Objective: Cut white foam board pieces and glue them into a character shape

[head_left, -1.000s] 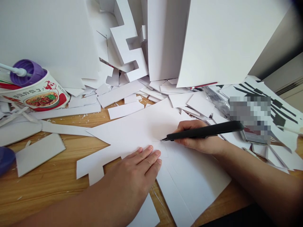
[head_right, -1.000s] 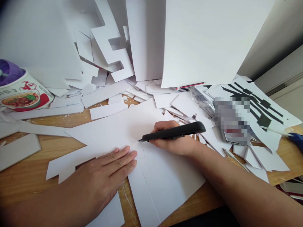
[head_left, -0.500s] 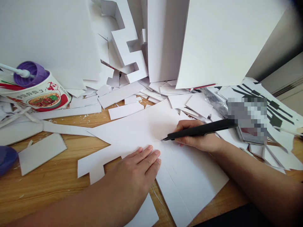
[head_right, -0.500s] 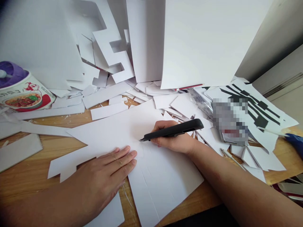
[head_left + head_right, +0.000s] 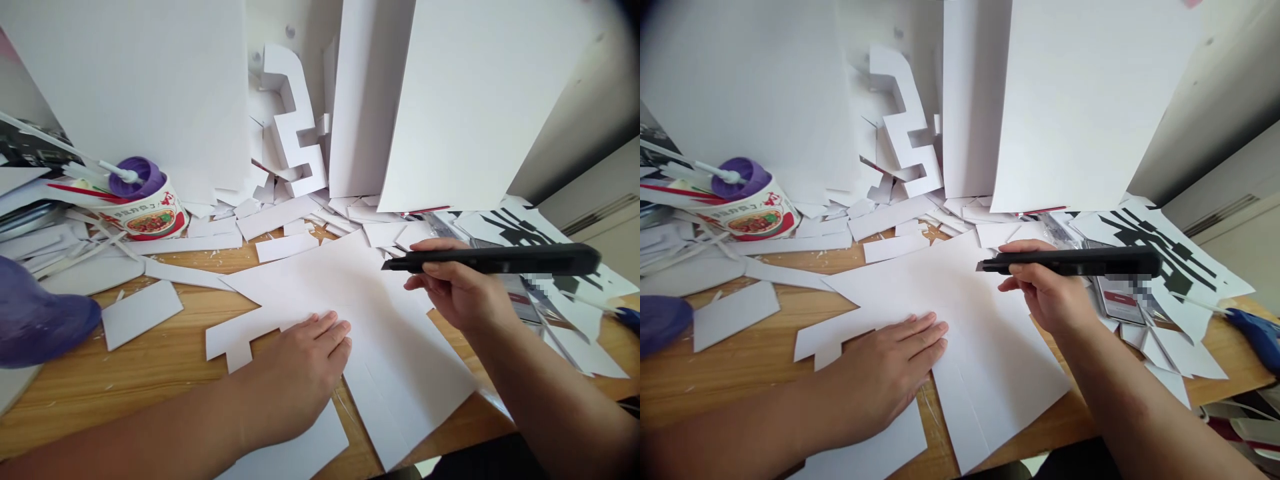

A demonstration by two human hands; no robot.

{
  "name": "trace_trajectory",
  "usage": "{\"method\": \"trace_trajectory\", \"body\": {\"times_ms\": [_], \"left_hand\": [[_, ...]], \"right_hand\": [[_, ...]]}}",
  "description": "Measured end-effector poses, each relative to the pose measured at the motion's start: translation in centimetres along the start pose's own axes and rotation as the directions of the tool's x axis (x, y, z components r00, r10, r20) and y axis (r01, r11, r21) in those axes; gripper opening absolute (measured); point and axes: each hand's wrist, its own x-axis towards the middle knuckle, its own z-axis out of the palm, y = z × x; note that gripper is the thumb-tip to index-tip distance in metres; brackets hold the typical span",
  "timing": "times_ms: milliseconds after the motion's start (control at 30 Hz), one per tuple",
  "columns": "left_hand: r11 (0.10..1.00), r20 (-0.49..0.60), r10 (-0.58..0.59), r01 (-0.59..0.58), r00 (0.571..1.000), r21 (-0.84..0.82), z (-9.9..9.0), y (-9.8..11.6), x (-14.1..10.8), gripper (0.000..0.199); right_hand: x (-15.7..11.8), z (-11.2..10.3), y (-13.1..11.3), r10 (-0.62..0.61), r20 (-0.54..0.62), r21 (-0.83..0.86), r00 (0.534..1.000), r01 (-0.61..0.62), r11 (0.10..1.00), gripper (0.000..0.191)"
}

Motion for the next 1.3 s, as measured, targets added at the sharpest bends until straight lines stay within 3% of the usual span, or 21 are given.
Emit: {"method": "trace_trajectory", "body": {"times_ms": [200, 300, 400, 500, 600, 733, 867, 967, 1067, 1200, 1300], "left_hand": [[0.996, -0.105, -0.08, 0.075, 0.991, -0.053, -1.0, 0.0, 0.5, 0.031], [0.968, -0.102, -0.252, 0.253, 0.962, -0.002, -1.6, -1.2, 0.8, 0.033], [0.889, -0.062, -0.456, 0.457, 0.888, -0.002, -2.2, -3.4, 1.0, 0.037], [0.799, -0.055, -0.601, 0.601, 0.798, -0.022, -2.5, -5.7, 0.9, 0.045], [0.764, -0.063, -0.646, 0.644, 0.761, -0.046, -2.4, -7.4, 0.6, 0.052], [0.745, -0.083, -0.666, 0.658, 0.741, -0.108, -2.2, -8.8, 0.7, 0.06], [0.671, -0.093, -0.737, 0.71, 0.669, -0.213, -2.6, -9.5, 1.3, 0.059], [0.59, -0.03, -0.782, 0.724, 0.623, -0.357, -3.5, -9.6, 1.4, 0.048], [0.479, 0.09, -0.788, 0.698, 0.609, -0.532, -4.9, -9.0, 1.0, 0.033], [0.281, 0.194, -0.783, 0.614, 0.592, -0.738, -8.2, -7.4, -0.2, 0.034], [0.173, 0.164, -0.811, 0.498, 0.562, -0.85, -11.3, -6.6, -1.5, 0.034]], "right_hand": [[1.6, 4.9, 1.4, 0.127, -0.085, -0.024, 0.988, -0.129, 0.991, 0.018], [3.4, 7.3, 2.8, 0.085, -0.11, -0.088, 0.99, -0.094, 0.992, 0.017], [4.6, 8.0, 3.1, -0.023, -0.139, -0.158, 0.99, 0.0, 0.987, 0.023], [4.5, 6.1, 2.2, -0.082, -0.175, -0.202, 0.981, 0.046, 0.978, 0.026], [2.6, 2.1, 1.2, -0.073, -0.21, -0.203, 0.975, 0.03, 0.979, 0.022], [-2.4, -3.6, 1.0, -0.018, -0.254, -0.133, 0.967, -0.016, 0.991, 0.019], [-7.8, -7.1, 1.4, 0.034, -0.232, 0.021, 0.972, -0.03, 0.999, 0.019], [-10.6, -8.6, 1.6, 0.04, -0.234, 0.073, 0.971, -0.024, 0.997, 0.022], [-12.2, -9.2, 1.7, 0.087, -0.243, 0.124, 0.966, -0.058, 0.991, 0.023], [-13.1, -9.3, 0.8, 0.149, -0.225, 0.307, 0.963, -0.075, 0.949, 0.023], [-13.4, -9.6, -0.5, 0.113, -0.303, 0.381, 0.946, 0.012, 0.924, 0.022]]}}
